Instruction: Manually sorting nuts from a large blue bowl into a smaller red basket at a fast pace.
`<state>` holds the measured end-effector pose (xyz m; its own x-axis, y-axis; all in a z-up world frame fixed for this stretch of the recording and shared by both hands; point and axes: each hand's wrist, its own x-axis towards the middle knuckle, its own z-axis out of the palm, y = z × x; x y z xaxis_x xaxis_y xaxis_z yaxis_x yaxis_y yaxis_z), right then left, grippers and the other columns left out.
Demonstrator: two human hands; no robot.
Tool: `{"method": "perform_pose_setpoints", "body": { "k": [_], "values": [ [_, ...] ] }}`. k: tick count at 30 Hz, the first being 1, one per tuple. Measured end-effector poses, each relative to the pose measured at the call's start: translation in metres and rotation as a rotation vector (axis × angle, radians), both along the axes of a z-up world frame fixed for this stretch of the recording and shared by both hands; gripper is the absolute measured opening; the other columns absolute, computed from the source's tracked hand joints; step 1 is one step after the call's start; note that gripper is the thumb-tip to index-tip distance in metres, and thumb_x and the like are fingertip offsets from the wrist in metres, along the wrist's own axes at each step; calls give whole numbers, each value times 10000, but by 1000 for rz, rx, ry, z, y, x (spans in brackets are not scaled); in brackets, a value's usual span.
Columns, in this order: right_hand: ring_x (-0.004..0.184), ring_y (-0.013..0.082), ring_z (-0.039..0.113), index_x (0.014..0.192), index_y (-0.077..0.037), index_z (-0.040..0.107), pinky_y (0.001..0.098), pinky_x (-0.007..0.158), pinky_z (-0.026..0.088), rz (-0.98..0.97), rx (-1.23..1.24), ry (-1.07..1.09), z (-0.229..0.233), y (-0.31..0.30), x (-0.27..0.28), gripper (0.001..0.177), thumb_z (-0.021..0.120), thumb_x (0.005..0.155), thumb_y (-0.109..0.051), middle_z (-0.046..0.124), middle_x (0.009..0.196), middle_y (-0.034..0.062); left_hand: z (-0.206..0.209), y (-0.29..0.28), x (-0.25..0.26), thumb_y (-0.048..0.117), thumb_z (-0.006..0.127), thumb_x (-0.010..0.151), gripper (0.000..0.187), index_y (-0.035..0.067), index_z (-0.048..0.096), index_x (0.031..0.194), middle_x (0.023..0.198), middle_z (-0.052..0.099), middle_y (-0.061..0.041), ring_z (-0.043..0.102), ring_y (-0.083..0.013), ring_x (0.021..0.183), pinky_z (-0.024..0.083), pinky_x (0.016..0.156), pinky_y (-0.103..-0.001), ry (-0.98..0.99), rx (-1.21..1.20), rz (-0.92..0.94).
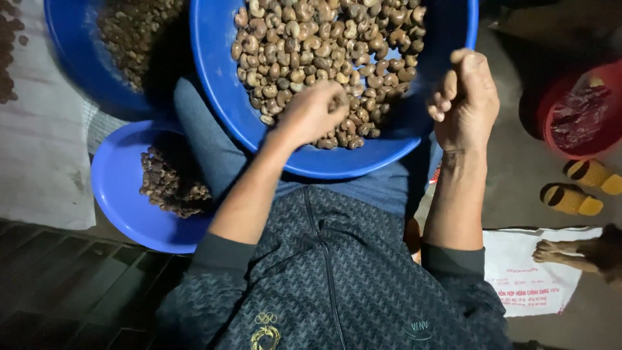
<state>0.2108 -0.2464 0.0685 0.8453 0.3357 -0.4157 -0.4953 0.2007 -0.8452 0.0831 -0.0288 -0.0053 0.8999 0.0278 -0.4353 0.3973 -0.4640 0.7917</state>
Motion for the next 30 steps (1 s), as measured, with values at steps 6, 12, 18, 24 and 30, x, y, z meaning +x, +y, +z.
{"method": "perform_pose_setpoints", "body": {
  "k": [6,12,18,24,30],
  "values": [
    [578,37,451,1314,-121,590,183,519,353,284,-258,-110,-8,21,-5,218,500,1120,-167,643,848,-22,14,54,-31,-37,616,903,191,70,561,1051,1067,674,-165,709,-277,927,572,608,-247,-181,-796,396],
    [701,258,612,1170,-55,660,384,621,491,848,-891,-738,-46,53,-30,183,632,994,-99,680,862,102,19,59,-39,79,530,955,289,57,602,1234,1141,708,-147,739,-258,1030,595,745,-290,-349,-1162,523],
    [708,470,685,1188,-125,632,568,599,537,1125,-1251,-963,-91,62,-43,243,617,988,-262,722,852,226,9,40,-27,261,539,999,250,65,663,903,912,659,-88,627,-138,706,532,529,-239,-56,-815,620],
    [944,455,708,1129,-182,669,584,816,546,947,-1185,-671,-85,59,-33,273,655,934,-373,733,942,184,-45,15,-30,326,712,923,180,149,726,951,849,749,-110,738,-330,823,561,656,-454,-19,-38,190],
    [603,112,460,986,-84,645,217,490,330,178,7,138,-29,29,-4,173,559,870,-180,667,923,84,-30,3,-21,32,692,856,381,107,700,1229,744,698,-112,587,-253,558,506,599,-426,-49,225,-59]
  ]
}}
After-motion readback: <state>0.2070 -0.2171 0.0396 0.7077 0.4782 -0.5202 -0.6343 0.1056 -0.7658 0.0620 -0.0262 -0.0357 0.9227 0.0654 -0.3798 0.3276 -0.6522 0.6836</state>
